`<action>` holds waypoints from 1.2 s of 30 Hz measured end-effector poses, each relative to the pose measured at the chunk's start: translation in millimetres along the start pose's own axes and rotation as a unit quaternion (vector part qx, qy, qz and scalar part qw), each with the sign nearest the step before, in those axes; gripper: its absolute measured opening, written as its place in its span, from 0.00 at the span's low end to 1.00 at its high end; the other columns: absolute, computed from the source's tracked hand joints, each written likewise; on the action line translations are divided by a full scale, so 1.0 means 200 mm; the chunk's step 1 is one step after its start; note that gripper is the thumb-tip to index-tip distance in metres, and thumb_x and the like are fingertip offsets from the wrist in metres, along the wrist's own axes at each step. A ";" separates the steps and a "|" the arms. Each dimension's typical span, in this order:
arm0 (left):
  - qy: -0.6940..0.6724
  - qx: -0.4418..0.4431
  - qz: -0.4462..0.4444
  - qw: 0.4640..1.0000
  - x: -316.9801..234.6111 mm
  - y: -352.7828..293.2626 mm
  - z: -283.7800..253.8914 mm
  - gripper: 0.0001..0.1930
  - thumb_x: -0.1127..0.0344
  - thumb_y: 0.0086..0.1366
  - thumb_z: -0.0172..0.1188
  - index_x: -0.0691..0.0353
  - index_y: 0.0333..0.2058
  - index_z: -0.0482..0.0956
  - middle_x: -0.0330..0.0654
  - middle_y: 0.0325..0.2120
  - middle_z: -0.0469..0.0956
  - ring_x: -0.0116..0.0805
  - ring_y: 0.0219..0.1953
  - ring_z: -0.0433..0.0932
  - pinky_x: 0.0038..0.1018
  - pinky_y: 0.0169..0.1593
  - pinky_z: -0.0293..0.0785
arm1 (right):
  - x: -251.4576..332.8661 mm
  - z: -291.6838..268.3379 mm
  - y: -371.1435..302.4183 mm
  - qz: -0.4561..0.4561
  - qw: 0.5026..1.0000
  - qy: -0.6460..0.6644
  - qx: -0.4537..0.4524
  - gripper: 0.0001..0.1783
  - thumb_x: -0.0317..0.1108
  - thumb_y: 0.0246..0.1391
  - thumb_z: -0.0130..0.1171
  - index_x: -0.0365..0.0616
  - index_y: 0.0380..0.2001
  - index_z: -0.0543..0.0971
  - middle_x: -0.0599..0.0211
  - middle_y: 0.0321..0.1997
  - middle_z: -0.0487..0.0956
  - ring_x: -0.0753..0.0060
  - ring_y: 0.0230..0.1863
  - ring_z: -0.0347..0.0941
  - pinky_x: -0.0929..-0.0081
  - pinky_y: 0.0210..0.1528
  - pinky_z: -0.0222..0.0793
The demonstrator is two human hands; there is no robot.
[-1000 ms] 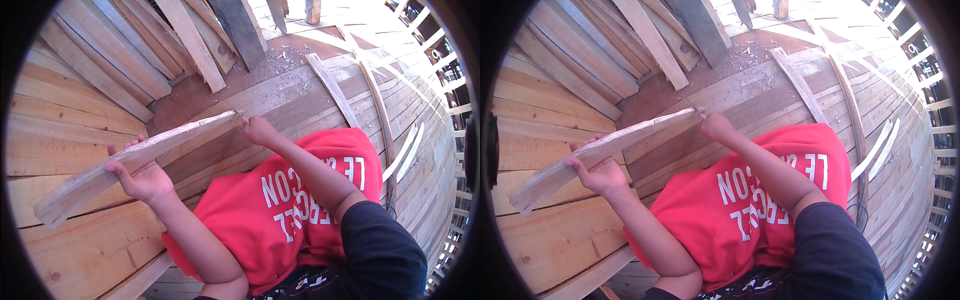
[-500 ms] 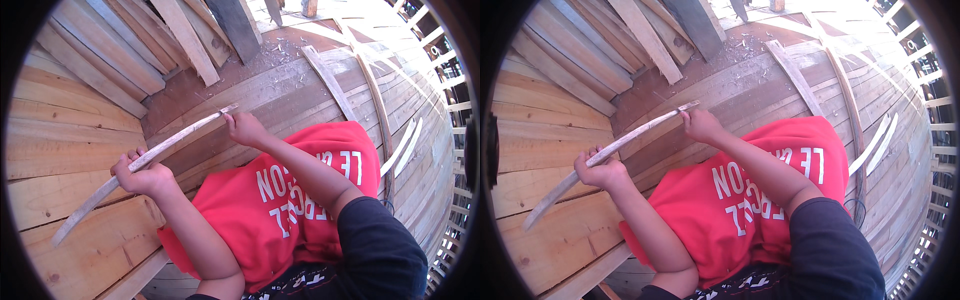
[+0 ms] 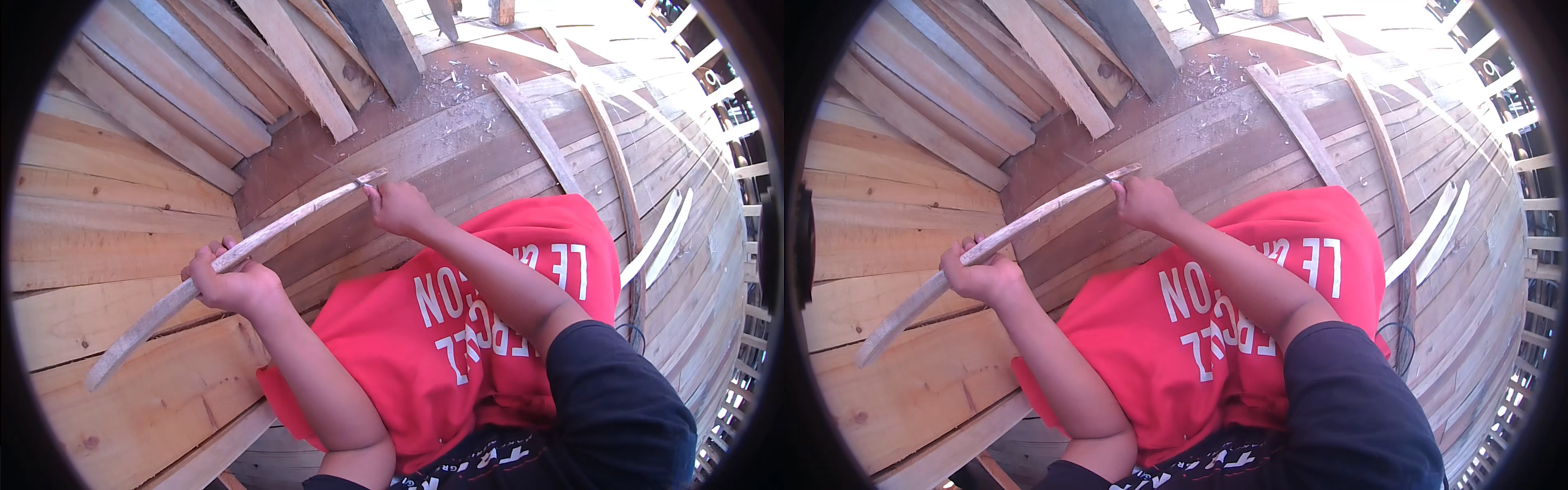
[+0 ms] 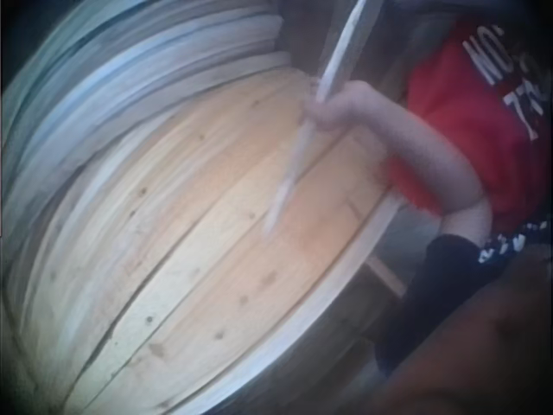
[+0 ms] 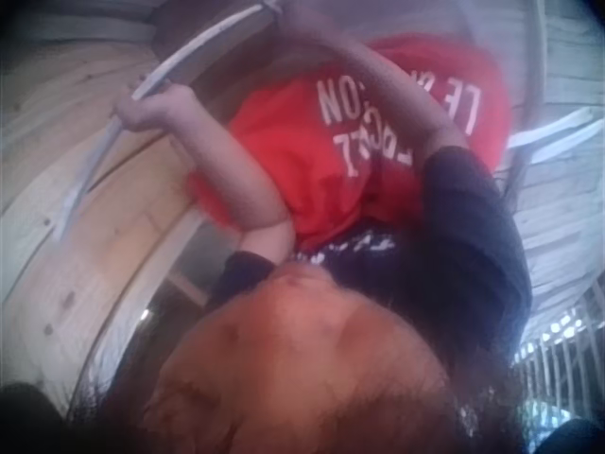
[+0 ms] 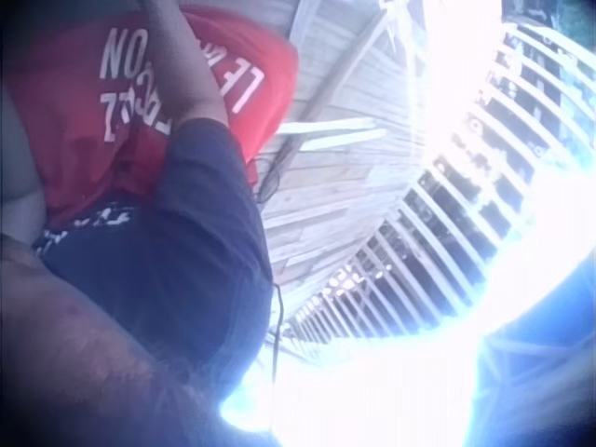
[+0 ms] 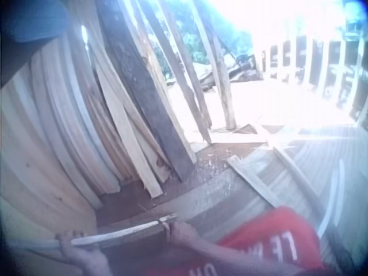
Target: The person is sitting on the floor of a wooden structure, carving a long, thin piece of wood with a knife. They hold the wood in their left hand and use the knife in their right hand to shave off thin strips, gradually shaping the wood into a tapered point.
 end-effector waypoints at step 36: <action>0.031 0.041 0.020 0.999 -0.02 -0.03 0.04 0.10 0.68 0.54 0.55 0.57 0.27 0.60 0.36 0.22 0.60 0.29 0.29 0.61 0.32 0.42 0.68 | -0.08 -0.06 0.04 0.066 0.998 -0.020 0.010 0.30 0.49 0.66 0.40 0.32 0.32 0.80 0.36 0.33 0.79 0.34 0.40 0.75 0.48 0.46 0.70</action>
Point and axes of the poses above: each hand's wrist, its own y-axis towards the middle knuckle, its own z-axis out of the palm, x = y × z, the point moved 6 cm from there along y, towards the middle knuckle
